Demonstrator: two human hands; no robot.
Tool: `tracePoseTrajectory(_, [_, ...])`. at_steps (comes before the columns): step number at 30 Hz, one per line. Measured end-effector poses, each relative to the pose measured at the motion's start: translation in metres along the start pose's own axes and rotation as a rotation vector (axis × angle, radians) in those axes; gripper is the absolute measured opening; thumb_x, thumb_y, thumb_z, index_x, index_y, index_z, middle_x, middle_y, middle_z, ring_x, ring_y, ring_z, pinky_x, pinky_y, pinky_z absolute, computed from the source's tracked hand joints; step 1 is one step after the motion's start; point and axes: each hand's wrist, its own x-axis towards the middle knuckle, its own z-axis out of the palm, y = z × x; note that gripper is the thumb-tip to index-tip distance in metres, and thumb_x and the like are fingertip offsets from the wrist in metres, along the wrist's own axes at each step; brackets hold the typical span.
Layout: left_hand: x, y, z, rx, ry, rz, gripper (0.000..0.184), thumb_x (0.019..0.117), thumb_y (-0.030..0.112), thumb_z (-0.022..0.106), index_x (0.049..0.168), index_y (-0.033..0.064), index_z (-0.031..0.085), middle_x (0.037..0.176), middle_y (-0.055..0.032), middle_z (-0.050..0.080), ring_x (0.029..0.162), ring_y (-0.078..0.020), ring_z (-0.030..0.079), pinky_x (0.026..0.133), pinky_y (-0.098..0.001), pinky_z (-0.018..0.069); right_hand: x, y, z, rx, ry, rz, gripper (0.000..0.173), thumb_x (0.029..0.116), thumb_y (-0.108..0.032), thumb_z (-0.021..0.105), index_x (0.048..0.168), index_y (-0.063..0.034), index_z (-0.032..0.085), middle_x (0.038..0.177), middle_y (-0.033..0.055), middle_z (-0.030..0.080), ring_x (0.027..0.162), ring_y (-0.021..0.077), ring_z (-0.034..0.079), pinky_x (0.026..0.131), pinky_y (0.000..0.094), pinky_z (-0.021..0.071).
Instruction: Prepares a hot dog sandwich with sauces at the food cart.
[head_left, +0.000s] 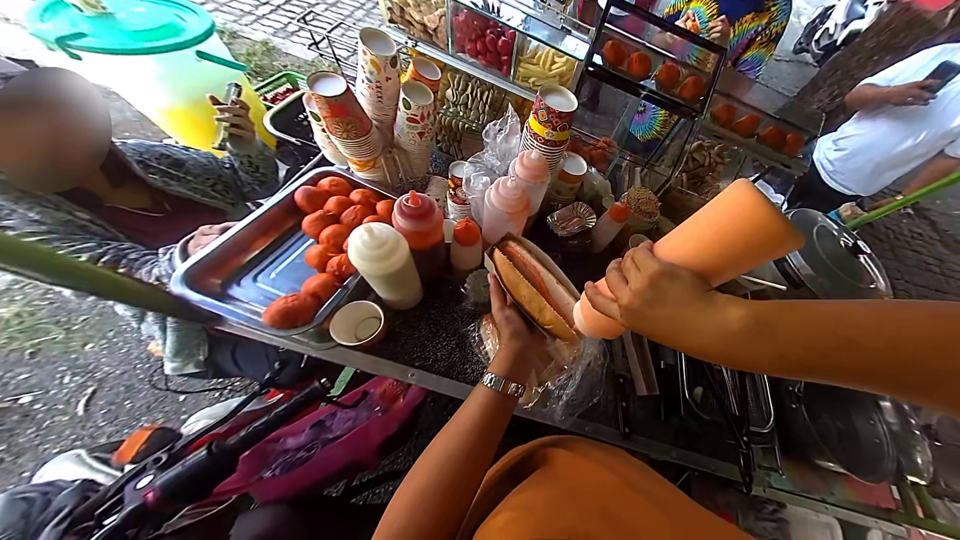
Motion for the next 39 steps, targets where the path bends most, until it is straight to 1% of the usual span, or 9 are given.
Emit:
tracePoseTrajectory(8, [-0.004,-0.009,0.001,0.0,-0.137,-0.037,0.074,0.1028,0.068,0.011,0.13,0.021,0.061,0.113,-0.0047,0.073,0.105,-0.0173,0.07,0.088,-0.0415,0.0597,0.008,0.006,-0.002,0.052,0.145,0.047,0.04,0.0967,0.014,0.048,0.132,0.0025,0.062,0.101,0.0278,0.066,0.089,0.041,0.068,0.085,0.0529,0.0526])
tracePoseTrajectory(15, [-0.017,-0.013,-0.003,-0.002,-0.17,-0.145,0.077,0.1035,0.067,0.009,0.13,0.0149,0.06,0.11,-0.0117,0.073,0.103,-0.0228,0.072,0.087,-0.0445,0.0606,0.038,0.038,-0.032,0.077,-0.054,0.092,0.049,0.0983,0.019,0.035,0.144,0.0051,0.049,0.11,0.0298,0.062,0.098,0.0428,0.064,0.091,0.0536,0.0468])
tracePoseTrajectory(19, [-0.024,-0.006,-0.005,-0.014,-0.127,-0.142,0.081,0.1038,0.065,0.004,0.133,0.0103,0.057,0.113,-0.0166,0.071,0.105,-0.0278,0.071,0.088,-0.0478,0.0597,0.042,0.068,-0.032,0.388,-0.096,0.119,0.056,0.0926,0.012,0.056,0.147,-0.0026,0.051,0.114,0.0273,0.063,0.1,0.0438,0.063,0.087,0.0551,0.0476])
tracePoseTrajectory(22, [-0.032,0.011,-0.009,-0.055,-0.103,-0.126,0.081,0.1036,0.066,0.006,0.134,0.0102,0.056,0.114,-0.0161,0.071,0.105,-0.0276,0.071,0.089,-0.0474,0.0593,0.042,0.098,-0.013,0.706,-0.104,0.073,0.071,0.0838,-0.011,0.08,0.148,-0.0132,0.051,0.115,0.0218,0.066,0.106,0.043,0.064,0.087,0.0608,0.0494])
tracePoseTrajectory(26, [-0.042,0.037,-0.018,-0.104,-0.104,-0.044,0.079,0.1048,0.063,0.007,0.129,0.0095,0.06,0.109,-0.015,0.073,0.101,-0.025,0.072,0.085,-0.0445,0.0611,0.044,0.1,0.043,1.164,0.183,0.029,0.079,0.0671,-0.025,0.094,0.138,-0.0231,0.06,0.102,0.0109,0.074,0.091,0.0299,0.071,0.078,0.0566,0.0583])
tracePoseTrajectory(28, [-0.048,0.051,-0.026,-0.118,-0.114,0.003,0.079,0.1053,0.062,0.008,0.128,0.0083,0.06,0.11,-0.0156,0.072,0.102,-0.0256,0.072,0.088,-0.0448,0.0605,0.052,0.094,0.055,1.39,0.23,0.009,0.086,0.0633,-0.025,0.093,0.141,-0.0174,0.057,0.112,0.0112,0.072,0.099,0.0269,0.07,0.087,0.0538,0.0578])
tracePoseTrajectory(31, [-0.061,0.071,-0.046,-0.11,-0.102,0.063,0.079,0.105,0.063,0.011,0.131,0.0077,0.06,0.118,-0.0176,0.071,0.108,-0.0289,0.071,0.091,-0.0477,0.0596,0.072,0.072,0.069,1.723,0.395,-0.004,0.091,0.058,-0.031,0.092,0.139,-0.0148,0.055,0.115,0.0016,0.071,0.102,0.0107,0.069,0.089,0.0321,0.0604])
tracePoseTrajectory(36, [-0.086,0.098,-0.099,-0.06,0.022,0.125,0.08,0.1025,0.069,0.016,0.143,0.0092,0.05,0.128,-0.0233,0.066,0.113,-0.0399,0.068,0.088,-0.0571,0.0592,0.112,0.011,0.046,2.161,0.697,0.106,0.083,0.0631,-0.022,0.091,0.137,-0.0145,0.053,0.112,-0.0018,0.069,0.098,0.0077,0.068,0.083,0.0298,0.0603])
tracePoseTrajectory(39, [-0.096,0.11,-0.117,-0.021,0.088,0.191,0.078,0.1034,0.067,0.014,0.141,0.0105,0.051,0.127,-0.0214,0.067,0.114,-0.0398,0.068,0.088,-0.0584,0.0589,0.155,-0.027,0.038,2.214,0.747,0.061,0.088,0.0664,-0.011,0.09,0.143,-0.0094,0.046,0.119,0.0047,0.067,0.106,0.0122,0.067,0.091,0.034,0.0594])
